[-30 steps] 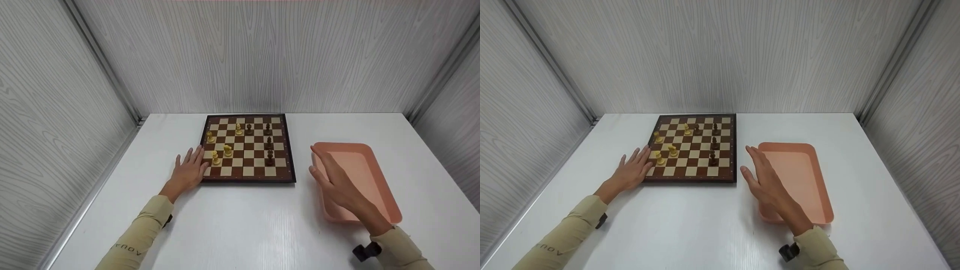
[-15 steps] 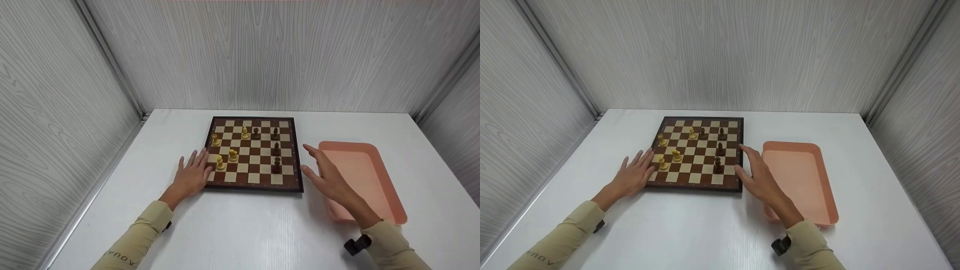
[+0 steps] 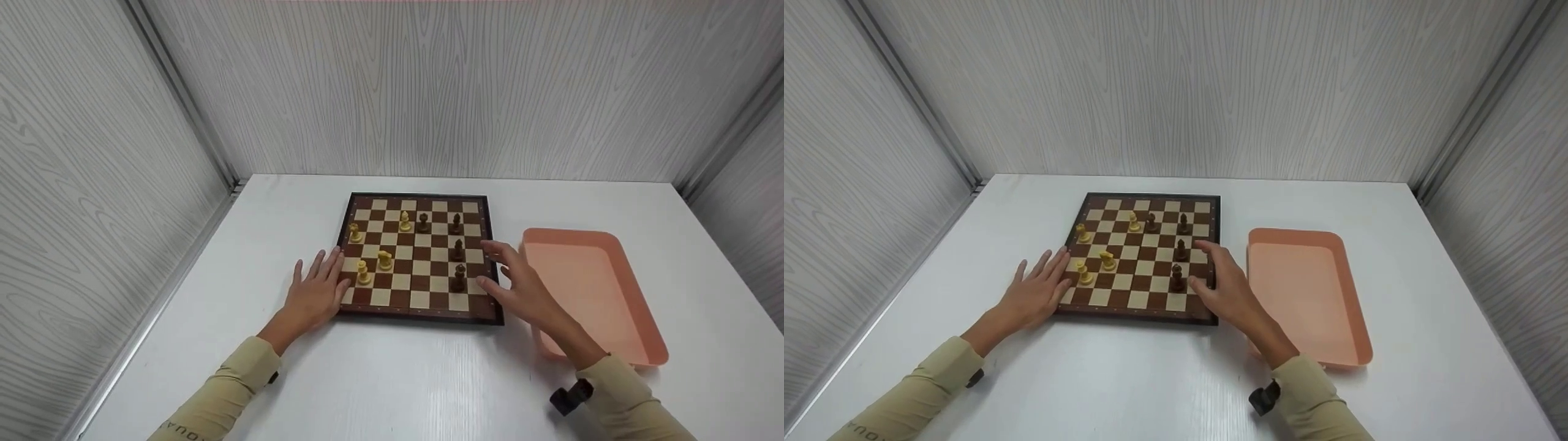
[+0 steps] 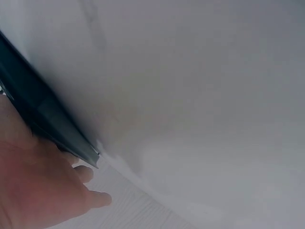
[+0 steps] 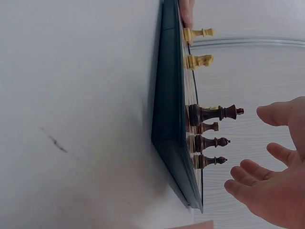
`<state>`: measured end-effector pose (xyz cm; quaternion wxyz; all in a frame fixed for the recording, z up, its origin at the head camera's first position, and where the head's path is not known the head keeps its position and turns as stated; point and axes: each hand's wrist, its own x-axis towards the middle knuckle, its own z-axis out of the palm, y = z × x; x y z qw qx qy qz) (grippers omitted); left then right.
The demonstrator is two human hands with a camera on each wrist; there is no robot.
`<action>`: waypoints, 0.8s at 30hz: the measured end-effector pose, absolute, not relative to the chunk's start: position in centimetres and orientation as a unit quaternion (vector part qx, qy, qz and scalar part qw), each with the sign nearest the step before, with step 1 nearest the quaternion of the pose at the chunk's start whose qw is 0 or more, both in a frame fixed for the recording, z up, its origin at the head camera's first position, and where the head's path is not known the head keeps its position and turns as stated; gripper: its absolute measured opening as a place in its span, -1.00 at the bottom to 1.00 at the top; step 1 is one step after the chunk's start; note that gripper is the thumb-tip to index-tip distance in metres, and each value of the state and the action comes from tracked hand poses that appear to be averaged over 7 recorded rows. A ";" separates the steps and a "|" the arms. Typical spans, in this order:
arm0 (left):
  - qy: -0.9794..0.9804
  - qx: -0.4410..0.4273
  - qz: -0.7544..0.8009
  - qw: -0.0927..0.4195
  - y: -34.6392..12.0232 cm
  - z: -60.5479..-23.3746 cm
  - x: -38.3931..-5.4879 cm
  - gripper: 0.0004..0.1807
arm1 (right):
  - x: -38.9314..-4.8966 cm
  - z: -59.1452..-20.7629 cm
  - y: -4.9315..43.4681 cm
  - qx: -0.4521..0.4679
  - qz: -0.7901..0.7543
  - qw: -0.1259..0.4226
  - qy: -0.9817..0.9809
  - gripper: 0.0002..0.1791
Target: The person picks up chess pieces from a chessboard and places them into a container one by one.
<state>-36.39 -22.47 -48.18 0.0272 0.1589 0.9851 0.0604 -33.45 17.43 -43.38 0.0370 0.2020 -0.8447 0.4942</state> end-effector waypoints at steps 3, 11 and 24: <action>0.985 0.159 0.058 0.025 -22.3 -48.2 -36.0 -0.28 | -33.5 -43.5 17.1 0.200 0.499 0.035 -0.843 -0.32; 0.986 0.161 0.046 0.012 -22.2 -48.2 -35.0 -0.29 | -33.5 -44.3 16.1 0.203 0.517 0.016 -0.832 -0.41; 0.986 0.161 0.036 0.022 -21.7 -47.9 -34.0 -0.30 | -33.4 -45.1 15.1 0.191 0.510 0.010 -0.839 -0.66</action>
